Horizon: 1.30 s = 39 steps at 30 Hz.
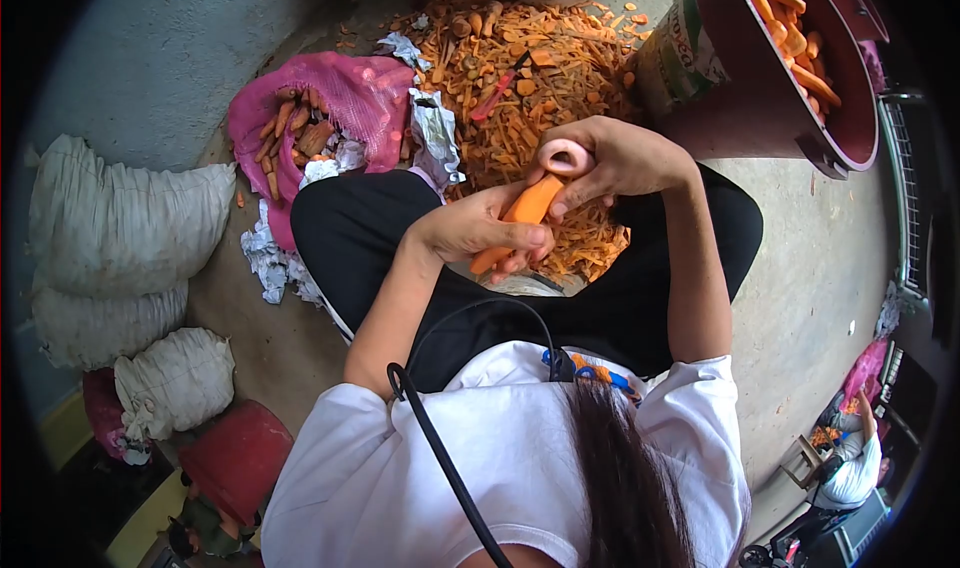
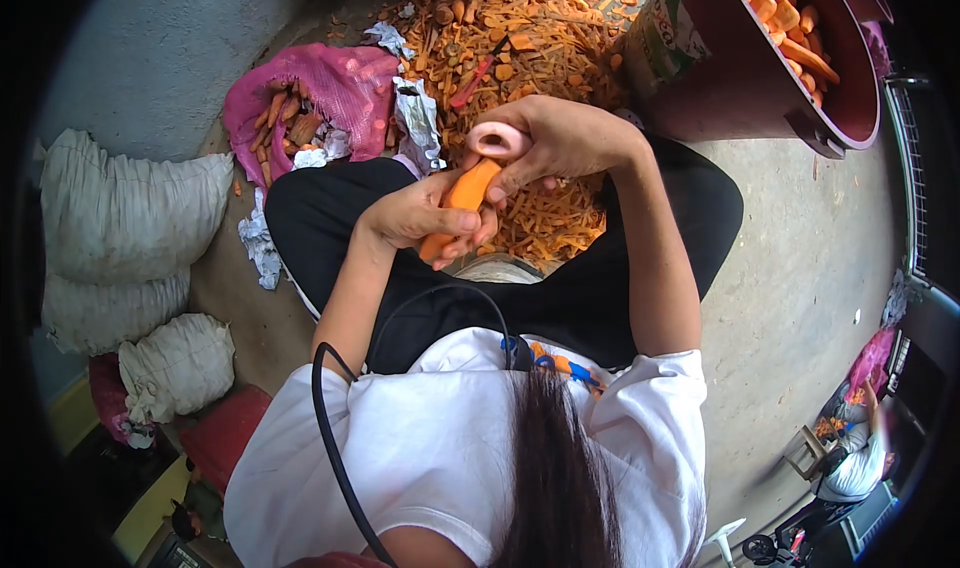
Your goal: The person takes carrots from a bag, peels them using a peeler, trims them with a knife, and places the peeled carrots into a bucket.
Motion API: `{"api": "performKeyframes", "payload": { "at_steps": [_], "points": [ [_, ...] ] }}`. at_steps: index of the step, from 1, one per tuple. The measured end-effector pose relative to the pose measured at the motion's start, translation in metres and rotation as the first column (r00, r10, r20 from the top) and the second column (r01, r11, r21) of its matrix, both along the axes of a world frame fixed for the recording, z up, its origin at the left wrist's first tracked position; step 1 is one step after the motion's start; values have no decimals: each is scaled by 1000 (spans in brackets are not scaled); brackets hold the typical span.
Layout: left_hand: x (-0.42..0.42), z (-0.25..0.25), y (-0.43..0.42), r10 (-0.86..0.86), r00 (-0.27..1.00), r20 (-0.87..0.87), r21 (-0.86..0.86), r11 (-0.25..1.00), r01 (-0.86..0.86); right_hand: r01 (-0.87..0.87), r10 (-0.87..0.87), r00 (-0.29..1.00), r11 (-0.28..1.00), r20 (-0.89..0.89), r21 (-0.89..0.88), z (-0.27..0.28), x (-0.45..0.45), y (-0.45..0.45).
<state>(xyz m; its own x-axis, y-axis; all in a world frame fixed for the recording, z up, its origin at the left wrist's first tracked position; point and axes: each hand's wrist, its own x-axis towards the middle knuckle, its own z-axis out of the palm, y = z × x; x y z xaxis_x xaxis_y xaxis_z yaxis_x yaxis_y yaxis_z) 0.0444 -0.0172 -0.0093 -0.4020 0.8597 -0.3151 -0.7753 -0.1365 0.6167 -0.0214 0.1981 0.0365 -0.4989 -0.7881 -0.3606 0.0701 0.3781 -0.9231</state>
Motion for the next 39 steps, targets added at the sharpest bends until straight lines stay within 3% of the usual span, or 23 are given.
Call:
{"api": "performKeyframes", "payload": {
  "at_steps": [4, 5, 7, 8, 9, 10, 12, 15, 18, 23, 25, 26, 29, 32, 33, 36, 39],
  "points": [
    [-4, 1, 2, -64, 997, -36, -86, 994, 61, 7, -45, 982, 979, -185, -203, -1, -5, -1],
    [-3, 1, 5, 35, 993, -113, -181, 982, -55, 105, -111, 993, 985, -38, -136, 6, -3, 5],
    [1, 0, 14, 204, 937, -283, -335, 895, -296, 357, -372, 917, 926, -144, -121, -6, -5, 8],
    [2, -4, 17, 254, 906, -340, -352, 858, -373, 476, -490, 853, 872, -180, -114, -10, -8, 9],
    [0, -8, 20, 300, 866, -399, -365, 815, -450, 565, -610, 779, 783, -144, -259, -16, -13, 9],
    [0, -10, 22, 340, 820, -460, -371, 766, -525, 693, -751, 651, 648, -111, -318, -20, -18, 10],
    [-1, -11, 23, 329, 804, -496, -388, 744, -544, 777, -898, 439, 389, -16, -495, -19, -24, 7],
    [-2, -13, 21, 243, 807, -538, -452, 724, -520, 801, -897, 391, 222, 205, -556, -6, -22, -2],
    [-2, -3, 26, 158, 802, -576, -539, 664, -518, 809, -861, 410, 191, 300, -555, -14, -15, -7],
    [-3, -16, 27, 113, 817, -565, -556, 679, -479, 765, -757, 554, 300, 346, -569, -4, 7, -60],
    [1, -21, 28, 103, 730, -676, -490, 677, -549, 702, -688, 646, 366, 331, -611, -15, 8, -66],
    [3, -22, 29, 99, 679, -727, -452, 676, -582, 726, -739, 593, 318, 321, -610, -17, 1, -63],
    [12, -24, 23, -73, 729, -681, -596, 634, -493, 760, -866, 421, 175, 269, -625, -25, -28, -42],
    [16, -23, 30, 24, 700, -714, -549, 601, -581, 721, -963, 208, 35, 169, -692, -37, -65, -2],
    [15, -23, 31, -25, 671, -741, -573, 545, -612, 726, -982, 164, 56, 94, -685, -26, -59, -6],
    [12, -24, 32, -196, 598, -777, -624, 364, -692, 739, -887, 402, 167, 227, -653, -16, -27, -38],
    [14, -27, 31, -237, 585, -776, -630, 347, -695, 753, -850, 473, 254, 231, -607, -18, 5, -72]
  ]
}}
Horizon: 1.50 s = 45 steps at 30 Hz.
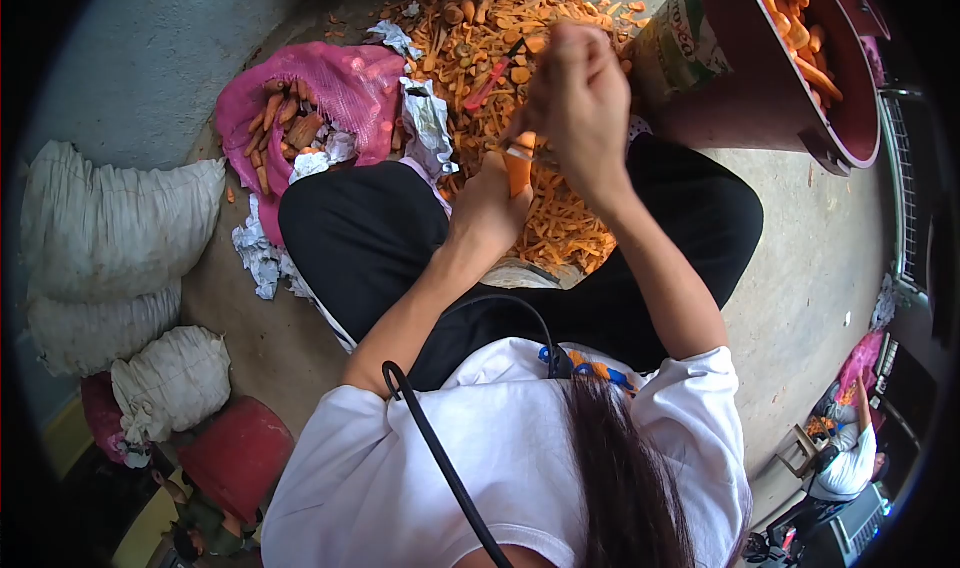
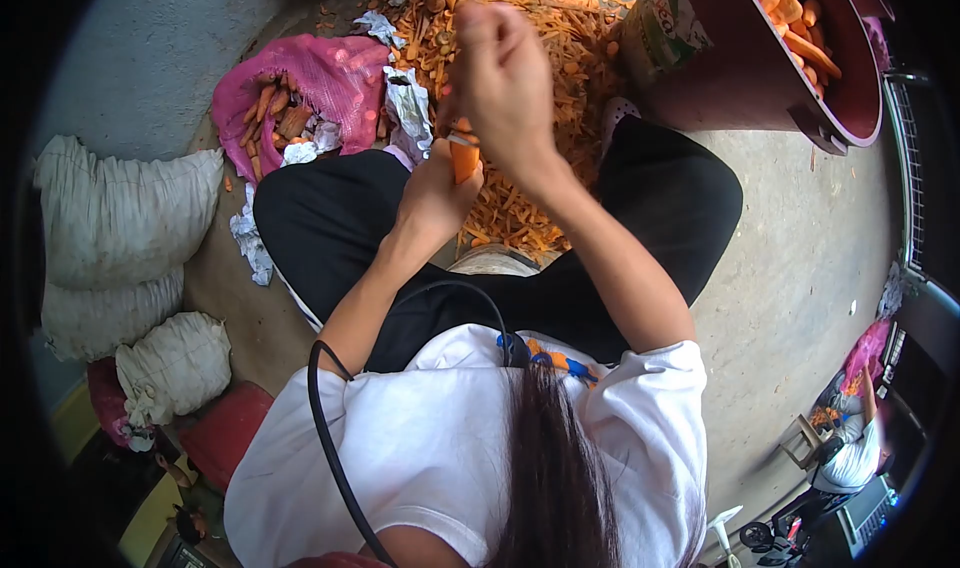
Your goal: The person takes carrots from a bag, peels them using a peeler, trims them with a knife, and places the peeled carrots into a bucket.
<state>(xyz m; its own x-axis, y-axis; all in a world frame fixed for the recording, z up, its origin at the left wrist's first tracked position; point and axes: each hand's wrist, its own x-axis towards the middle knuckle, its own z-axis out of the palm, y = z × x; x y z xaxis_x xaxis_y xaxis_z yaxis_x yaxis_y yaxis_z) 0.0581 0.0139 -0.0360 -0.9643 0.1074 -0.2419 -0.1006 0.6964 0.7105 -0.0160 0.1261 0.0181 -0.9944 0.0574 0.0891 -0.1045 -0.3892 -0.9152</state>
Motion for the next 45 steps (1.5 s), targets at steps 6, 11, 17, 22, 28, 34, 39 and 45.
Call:
{"api": "performKeyframes", "payload": {
  "at_steps": [6, 11, 17, 22, 28, 34, 39, 45],
  "points": [
    [8, 12, 3, 6, 1000, 24, 19, 1000, -7, 254, -249, 966, 963, -70, 93, -25, -53, 39],
    [-1, 8, -1, 15, 997, 70, 42, 999, -18, 93, -94, 992, 996, -79, -14, -3, -35, 33],
    [1, 8, -8, -82, 985, 149, 297, 954, 34, 49, -50, 999, 997, 20, 54, -14, -16, 9],
    [2, -5, -7, -41, 991, 128, 365, 931, -9, 374, -338, 924, 896, -179, 241, -6, -59, 59],
    [-5, 19, -9, -201, 920, 337, 577, 816, -33, -104, 106, 991, 994, 81, -34, 16, 10, 4],
    [-1, 22, -8, -193, 895, 401, 638, 760, -123, 135, -133, 990, 990, -51, 38, -8, -39, 37],
    [-5, 28, -7, -196, 882, 429, 621, 773, -130, 16, -16, 992, 1000, 123, 4, 27, 2, 4],
    [-1, 34, -10, -208, 846, 491, 690, 686, -232, 158, -158, 987, 984, -4, 81, -21, -47, 45]
  ]
}}
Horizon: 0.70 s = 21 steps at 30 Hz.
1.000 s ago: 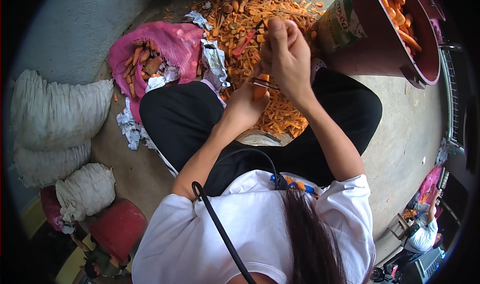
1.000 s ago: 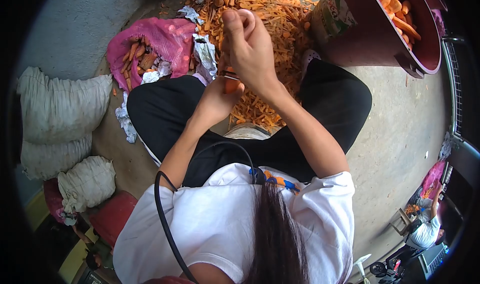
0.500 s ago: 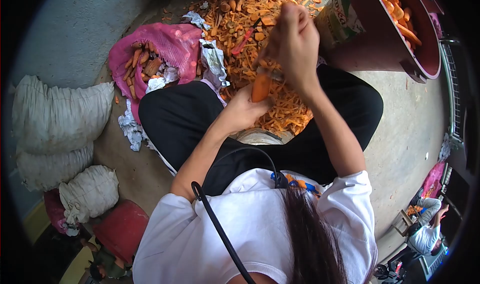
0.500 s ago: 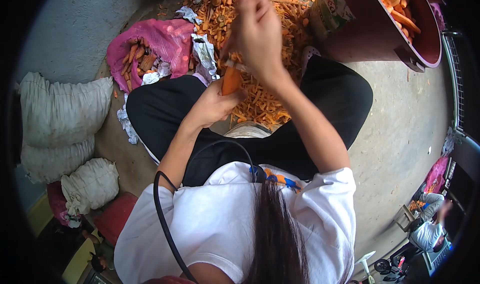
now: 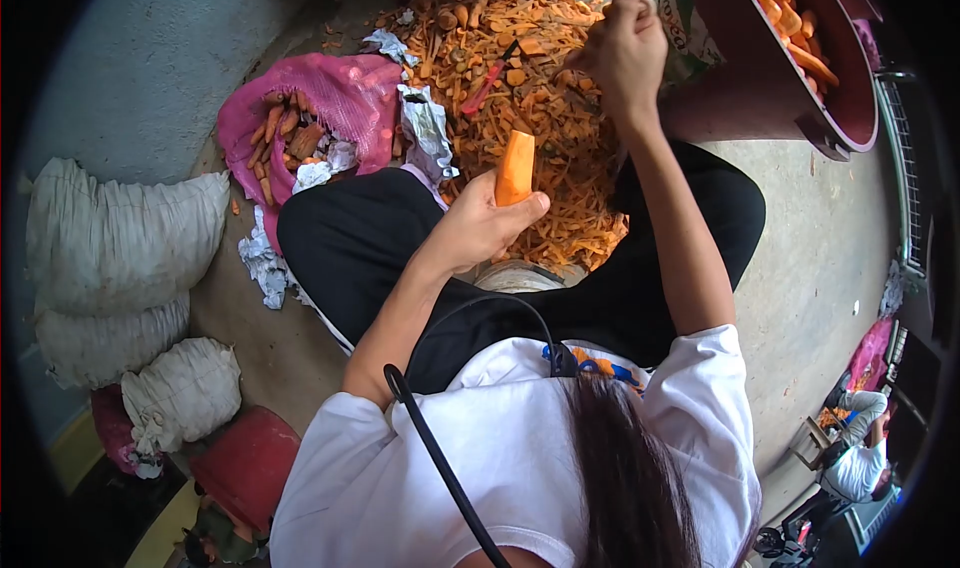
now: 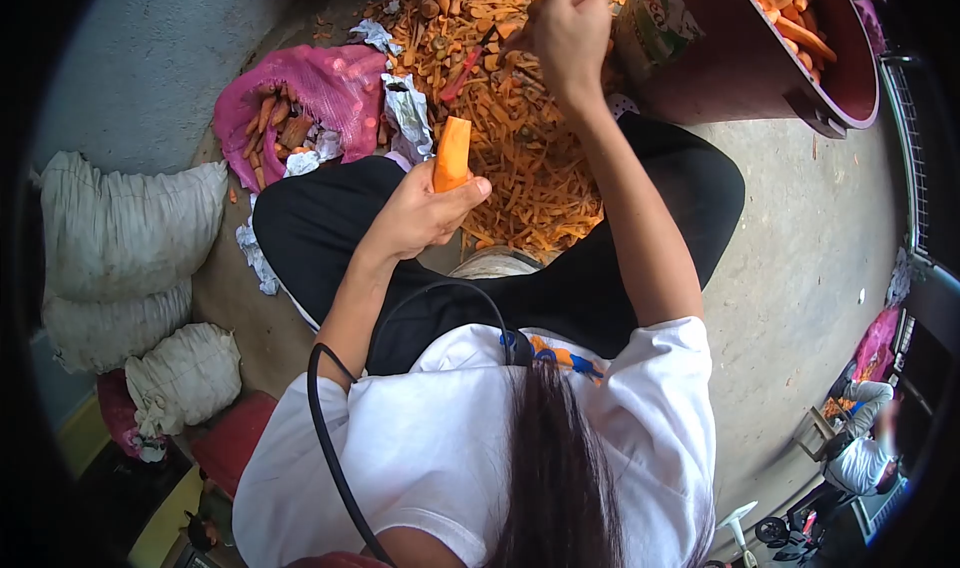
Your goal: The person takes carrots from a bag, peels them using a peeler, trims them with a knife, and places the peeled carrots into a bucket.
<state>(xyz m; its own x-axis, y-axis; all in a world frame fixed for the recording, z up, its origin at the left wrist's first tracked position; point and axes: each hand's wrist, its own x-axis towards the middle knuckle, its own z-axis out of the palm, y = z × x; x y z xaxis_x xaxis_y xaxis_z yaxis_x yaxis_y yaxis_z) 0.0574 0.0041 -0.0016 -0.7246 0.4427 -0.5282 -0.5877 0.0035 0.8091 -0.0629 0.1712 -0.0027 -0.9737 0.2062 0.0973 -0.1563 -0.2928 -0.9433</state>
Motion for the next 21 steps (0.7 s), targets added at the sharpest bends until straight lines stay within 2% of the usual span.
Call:
{"api": "performKeyframes", "payload": {
  "at_steps": [4, 5, 6, 8, 9, 10, 12, 14, 16, 19, 21],
  "points": [
    [-4, -8, 3, 11, 998, -58, -79, 997, -15, -130, 147, 985, 976, 89, -178, 39, 27, -17],
    [-6, -10, 2, -21, 996, -84, -79, 997, 15, -145, 176, 969, 973, 171, -181, 47, 42, -28],
    [-5, -8, 1, -8, 998, -58, -66, 998, 4, -199, 222, 965, 967, 139, -161, 37, 48, -37],
    [-3, -2, 3, 18, 1000, -8, -36, 999, -18, -98, 99, 993, 995, 62, -5, 14, 38, -38],
    [0, -9, -2, 3, 996, 84, 45, 999, -7, -19, 18, 1000, 993, 5, 119, -3, 22, -28],
    [1, -6, -2, -1, 998, 70, 32, 999, -1, 70, -56, 996, 969, -65, 236, -16, 3, -11],
    [0, 3, -1, -11, 999, 30, 9, 1000, 11, 130, -128, 991, 985, -27, 117, -12, -16, 15],
    [-3, -4, -3, 1, 1000, -1, 18, 1000, -1, 178, -177, 984, 981, -31, 72, -8, -16, 22],
    [-3, -7, -5, -30, 1000, 4, 33, 999, 30, 135, -135, 991, 991, -14, 2, 5, -7, 20],
    [-2, -3, -5, 23, 996, 89, 120, 992, -34, 60, -59, 998, 995, 15, -76, 14, 4, 13],
    [-4, -9, -8, -15, 994, 104, 285, 958, -16, 8, -4, 999, 994, 37, -112, 20, 14, 7]
  ]
}}
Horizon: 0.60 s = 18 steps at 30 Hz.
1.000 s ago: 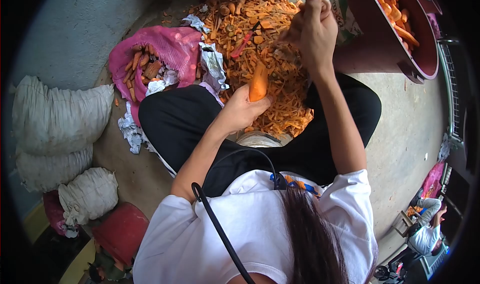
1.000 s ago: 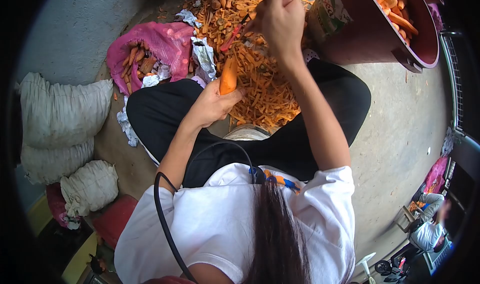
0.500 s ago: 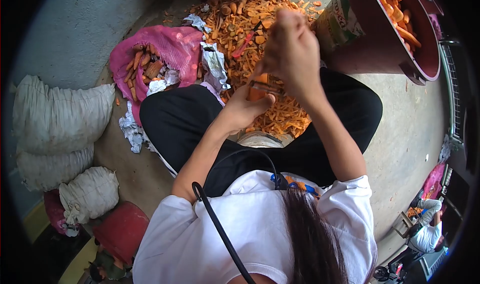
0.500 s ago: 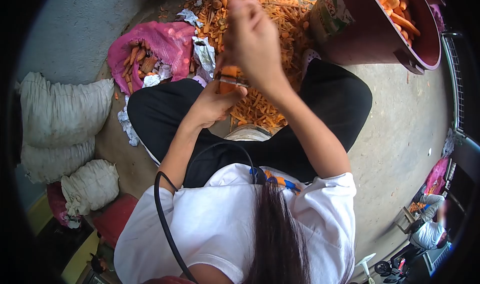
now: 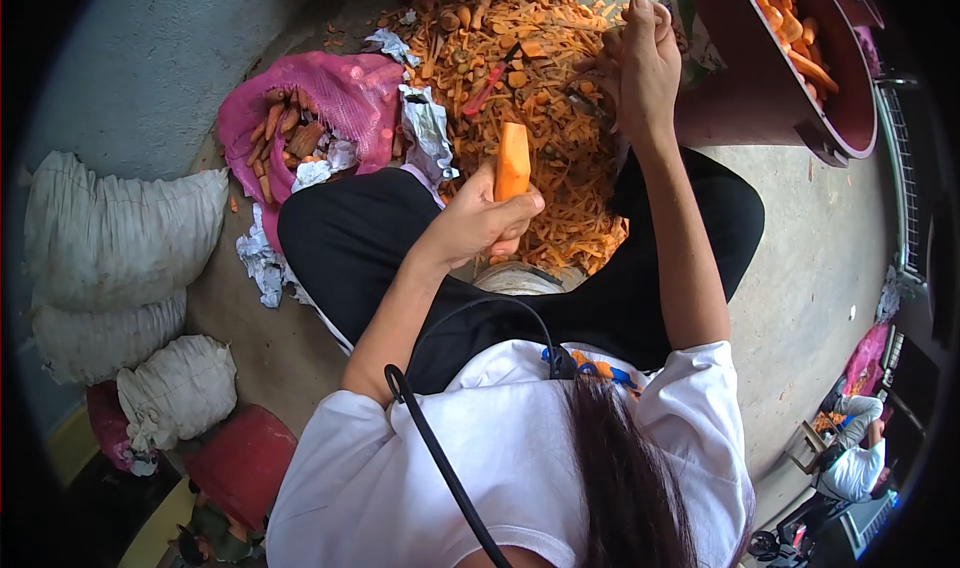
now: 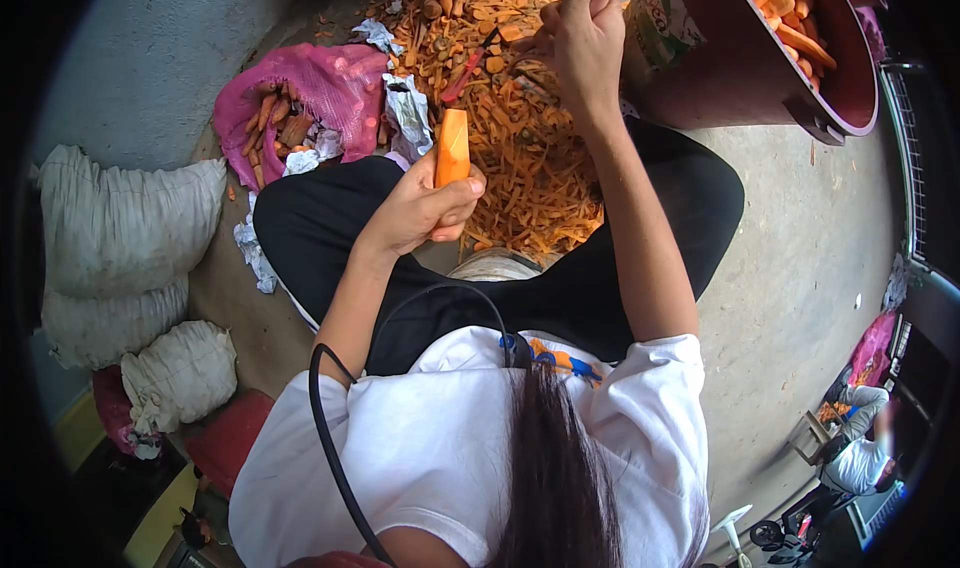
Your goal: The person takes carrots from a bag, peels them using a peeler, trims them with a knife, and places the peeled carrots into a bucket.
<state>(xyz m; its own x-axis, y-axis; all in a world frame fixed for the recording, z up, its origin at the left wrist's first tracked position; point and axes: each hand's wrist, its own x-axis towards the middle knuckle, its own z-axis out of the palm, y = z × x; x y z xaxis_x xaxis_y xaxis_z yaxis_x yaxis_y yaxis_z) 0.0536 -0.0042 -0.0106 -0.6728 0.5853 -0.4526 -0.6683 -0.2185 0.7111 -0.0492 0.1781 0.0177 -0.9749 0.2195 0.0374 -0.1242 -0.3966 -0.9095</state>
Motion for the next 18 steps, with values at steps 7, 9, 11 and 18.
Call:
{"api": "performKeyframes", "payload": {
  "at_steps": [7, 9, 11, 18],
  "points": [
    [0, -2, 8, 98, 988, 120, 1, 995, -99, -169, 179, 981, 978, 73, -124, 18, 30, -28],
    [-1, 2, 2, 31, 982, 185, 80, 996, -46, -290, 295, 955, 940, 3, -182, 16, 34, -32],
    [-1, 14, 4, 62, 987, 147, 31, 997, -67, -307, 315, 949, 937, 19, -164, 18, 38, -39],
    [3, 5, -3, -103, 991, 87, 45, 994, 99, -25, 25, 991, 1000, -133, 8, -21, -20, -2]
  ]
}}
